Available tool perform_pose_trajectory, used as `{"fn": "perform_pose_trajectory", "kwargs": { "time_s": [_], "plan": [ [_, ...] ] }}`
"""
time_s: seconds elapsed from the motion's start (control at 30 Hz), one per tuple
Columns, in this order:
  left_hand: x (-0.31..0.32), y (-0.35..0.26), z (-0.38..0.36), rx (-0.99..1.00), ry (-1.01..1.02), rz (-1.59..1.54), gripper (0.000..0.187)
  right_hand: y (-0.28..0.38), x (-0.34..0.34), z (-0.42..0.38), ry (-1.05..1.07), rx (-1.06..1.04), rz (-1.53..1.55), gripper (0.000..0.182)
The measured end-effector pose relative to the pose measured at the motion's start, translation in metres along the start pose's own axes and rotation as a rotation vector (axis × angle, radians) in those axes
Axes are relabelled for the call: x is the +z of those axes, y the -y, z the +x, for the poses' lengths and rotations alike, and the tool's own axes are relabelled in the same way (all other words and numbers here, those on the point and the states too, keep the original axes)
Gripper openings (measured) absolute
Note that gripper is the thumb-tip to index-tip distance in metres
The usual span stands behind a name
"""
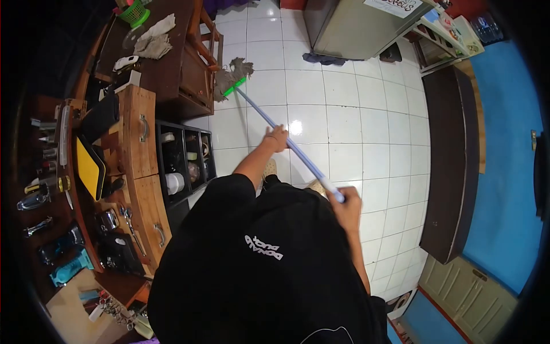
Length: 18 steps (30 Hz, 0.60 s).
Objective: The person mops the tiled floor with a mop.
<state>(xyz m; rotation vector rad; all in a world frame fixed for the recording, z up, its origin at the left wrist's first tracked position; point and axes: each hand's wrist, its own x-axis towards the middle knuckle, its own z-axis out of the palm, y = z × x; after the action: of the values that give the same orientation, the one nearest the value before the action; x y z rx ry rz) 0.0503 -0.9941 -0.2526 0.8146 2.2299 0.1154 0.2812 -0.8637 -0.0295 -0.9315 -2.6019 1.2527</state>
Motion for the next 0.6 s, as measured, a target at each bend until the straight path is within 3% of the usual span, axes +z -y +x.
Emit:
{"fn": "perform_pose_trajectory", "kwargs": {
  "time_s": [0.07,0.13,0.2,0.27,0.3,0.33,0.37,0.4,0.43,0.53,0.6],
  "plan": [
    [0.004,-0.034,0.0,0.19,0.074,0.08,0.046,-0.047,-0.025,-0.02,-0.094,-0.04,-0.013,0.022],
    [0.014,-0.08,-0.005,0.446,0.087,0.073,0.042,-0.028,-0.073,-0.044,-0.154,0.221,0.065,0.023],
    [0.03,-0.132,-0.026,0.567,-0.014,0.007,0.042,-0.033,-0.113,-0.069,-0.302,0.342,-0.005,0.027],
    [0.042,-0.177,-0.051,0.723,0.038,-0.053,0.042,-0.036,-0.149,-0.1,-0.417,0.328,-0.097,0.031],
    [0.051,-0.198,-0.052,0.847,0.226,0.042,0.043,-0.033,-0.166,-0.117,-0.428,0.3,-0.244,0.035],
    [0.06,-0.213,-0.062,1.086,0.207,0.184,0.046,-0.019,-0.178,-0.133,-0.452,0.426,-0.202,0.038],
    [0.069,-0.227,-0.074,1.094,0.25,0.107,0.046,0.002,-0.19,-0.146,-0.41,0.415,-0.32,0.04],
    [0.077,-0.241,-0.084,1.1,0.293,0.032,0.047,-0.018,-0.208,-0.176,-0.355,0.444,-0.385,0.041],
    [0.086,-0.253,-0.09,1.172,0.396,0.029,0.046,0.02,-0.21,-0.18,-0.286,0.758,-0.253,0.04],
    [0.117,-0.271,-0.105,1.438,0.575,0.038,0.043,0.036,-0.186,-0.202,-0.42,0.638,-0.208,0.015],
    [0.123,-0.27,-0.11,1.345,0.636,0.044,0.043,0.011,-0.192,-0.223,-0.27,0.744,0.097,0.015]
  ]
}}
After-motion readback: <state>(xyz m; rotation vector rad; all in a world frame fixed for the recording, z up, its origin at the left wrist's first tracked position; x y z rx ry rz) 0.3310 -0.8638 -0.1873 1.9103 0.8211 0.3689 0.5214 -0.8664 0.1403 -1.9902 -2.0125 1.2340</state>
